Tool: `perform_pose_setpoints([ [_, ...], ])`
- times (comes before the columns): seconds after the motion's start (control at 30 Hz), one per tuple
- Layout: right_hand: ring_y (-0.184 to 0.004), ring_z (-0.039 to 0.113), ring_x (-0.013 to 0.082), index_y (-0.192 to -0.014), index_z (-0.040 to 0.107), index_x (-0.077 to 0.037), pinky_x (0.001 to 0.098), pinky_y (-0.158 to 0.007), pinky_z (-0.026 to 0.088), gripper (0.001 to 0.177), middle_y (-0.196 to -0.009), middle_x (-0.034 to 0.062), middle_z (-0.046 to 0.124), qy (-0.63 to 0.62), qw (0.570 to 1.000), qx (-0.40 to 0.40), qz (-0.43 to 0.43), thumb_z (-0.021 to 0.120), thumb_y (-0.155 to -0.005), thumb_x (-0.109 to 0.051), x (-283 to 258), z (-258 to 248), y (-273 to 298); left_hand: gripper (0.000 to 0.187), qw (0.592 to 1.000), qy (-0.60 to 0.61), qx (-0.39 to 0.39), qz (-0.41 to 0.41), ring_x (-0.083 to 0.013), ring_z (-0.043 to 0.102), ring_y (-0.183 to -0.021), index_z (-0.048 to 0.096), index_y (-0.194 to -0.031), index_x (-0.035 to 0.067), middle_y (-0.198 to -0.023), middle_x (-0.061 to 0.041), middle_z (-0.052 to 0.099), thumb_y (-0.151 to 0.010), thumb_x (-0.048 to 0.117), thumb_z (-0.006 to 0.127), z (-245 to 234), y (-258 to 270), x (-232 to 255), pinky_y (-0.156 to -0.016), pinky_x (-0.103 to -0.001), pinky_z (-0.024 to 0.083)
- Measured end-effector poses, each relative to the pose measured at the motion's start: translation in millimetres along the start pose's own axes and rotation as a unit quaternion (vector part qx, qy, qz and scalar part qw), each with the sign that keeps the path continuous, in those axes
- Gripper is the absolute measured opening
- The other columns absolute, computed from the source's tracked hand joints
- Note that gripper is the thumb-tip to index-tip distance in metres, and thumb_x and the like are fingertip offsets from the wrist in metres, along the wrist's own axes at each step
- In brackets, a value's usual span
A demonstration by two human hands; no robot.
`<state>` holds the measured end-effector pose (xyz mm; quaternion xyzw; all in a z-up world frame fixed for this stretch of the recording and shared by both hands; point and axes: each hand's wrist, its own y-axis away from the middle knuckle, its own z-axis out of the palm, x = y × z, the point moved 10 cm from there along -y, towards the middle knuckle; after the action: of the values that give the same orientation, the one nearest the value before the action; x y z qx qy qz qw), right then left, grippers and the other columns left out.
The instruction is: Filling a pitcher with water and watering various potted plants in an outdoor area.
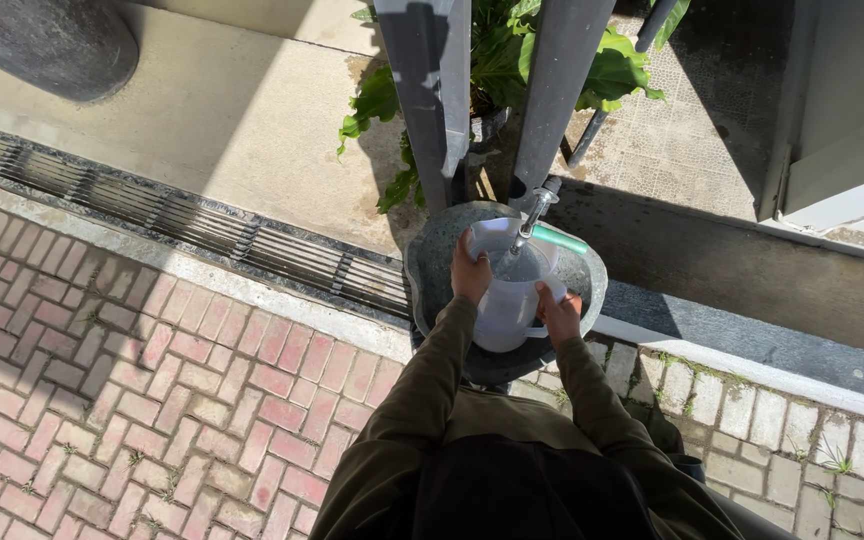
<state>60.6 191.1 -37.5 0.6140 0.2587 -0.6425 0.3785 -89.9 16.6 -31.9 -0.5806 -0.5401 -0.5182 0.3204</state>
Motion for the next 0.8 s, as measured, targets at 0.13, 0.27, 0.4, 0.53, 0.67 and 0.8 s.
perform_pose_setpoints([
  [0.13,-0.038,0.042,0.0174,-0.052,0.05,-0.006,0.0321,-0.045,0.036,0.058,-0.045,0.0093,0.041,0.001,1.0,-0.004,0.014,0.075,-0.101,-0.024,9.6,-3.3,-1.7,0.059,1.0,0.001,0.0,0.0,-0.0534,0.037,-0.143,0.031,-0.158,0.011,-0.155,-0.025,0.038,-0.102,0.013,0.048,-1.8,3.3,6.2,-0.108,-0.082,0.039],
  [0.27,-0.041,0.04,0.0149,-0.054,0.049,-0.007,0.0322,-0.047,0.034,0.06,-0.046,0.0074,0.041,0.005,0.999,-0.014,0.044,0.073,-0.104,-0.031,9.9,0.3,1.6,0.059,1.0,-0.012,0.007,-0.007,-0.0527,0.039,-0.143,0.032,-0.159,0.012,-0.155,-0.024,0.04,-0.102,0.014,0.049,-1.1,1.0,1.6,-0.109,-0.081,0.039],
  [0.4,-0.036,0.039,0.0169,-0.052,0.05,-0.004,0.0315,-0.042,0.035,0.057,-0.044,0.0091,0.039,-0.02,1.0,0.006,-0.007,0.076,-0.101,-0.017,-9.9,2.5,2.3,0.058,1.0,-0.001,0.006,-0.004,-0.0537,0.037,-0.143,0.031,-0.159,0.011,-0.156,-0.025,0.038,-0.103,0.012,0.047,-1.4,3.7,4.4,-0.107,-0.083,0.04],
  [0.53,-0.035,0.039,0.0172,-0.051,0.049,-0.004,0.0318,-0.041,0.035,0.058,-0.044,0.0095,0.038,-0.021,1.0,0.001,-0.018,0.075,-0.101,-0.015,-18.3,5.2,2.7,0.057,1.0,-0.002,0.008,-0.002,-0.0532,0.038,-0.143,0.031,-0.159,0.011,-0.155,-0.024,0.039,-0.104,0.012,0.047,0.0,1.9,3.1,-0.107,-0.083,0.041],
  [0.67,-0.036,0.037,0.0164,-0.051,0.05,-0.003,0.0321,-0.041,0.034,0.058,-0.045,0.0094,0.038,-0.025,1.0,-0.005,-0.018,0.076,-0.101,-0.017,-8.5,2.2,0.3,0.058,1.0,-0.011,0.006,-0.006,-0.0531,0.038,-0.143,0.031,-0.159,0.012,-0.155,-0.024,0.04,-0.103,0.012,0.049,0.7,0.2,0.7,-0.108,-0.083,0.039],
  [0.8,-0.035,0.038,0.0164,-0.05,0.049,-0.004,0.0315,-0.041,0.034,0.059,-0.043,0.0095,0.038,-0.022,1.0,-0.006,-0.017,0.075,-0.102,-0.016,8.6,-3.2,-3.1,0.058,1.0,-0.014,0.005,0.002,-0.0522,0.038,-0.143,0.03,-0.159,0.012,-0.156,-0.023,0.039,-0.104,0.015,0.048,1.2,-0.5,0.3,-0.107,-0.082,0.039],
])
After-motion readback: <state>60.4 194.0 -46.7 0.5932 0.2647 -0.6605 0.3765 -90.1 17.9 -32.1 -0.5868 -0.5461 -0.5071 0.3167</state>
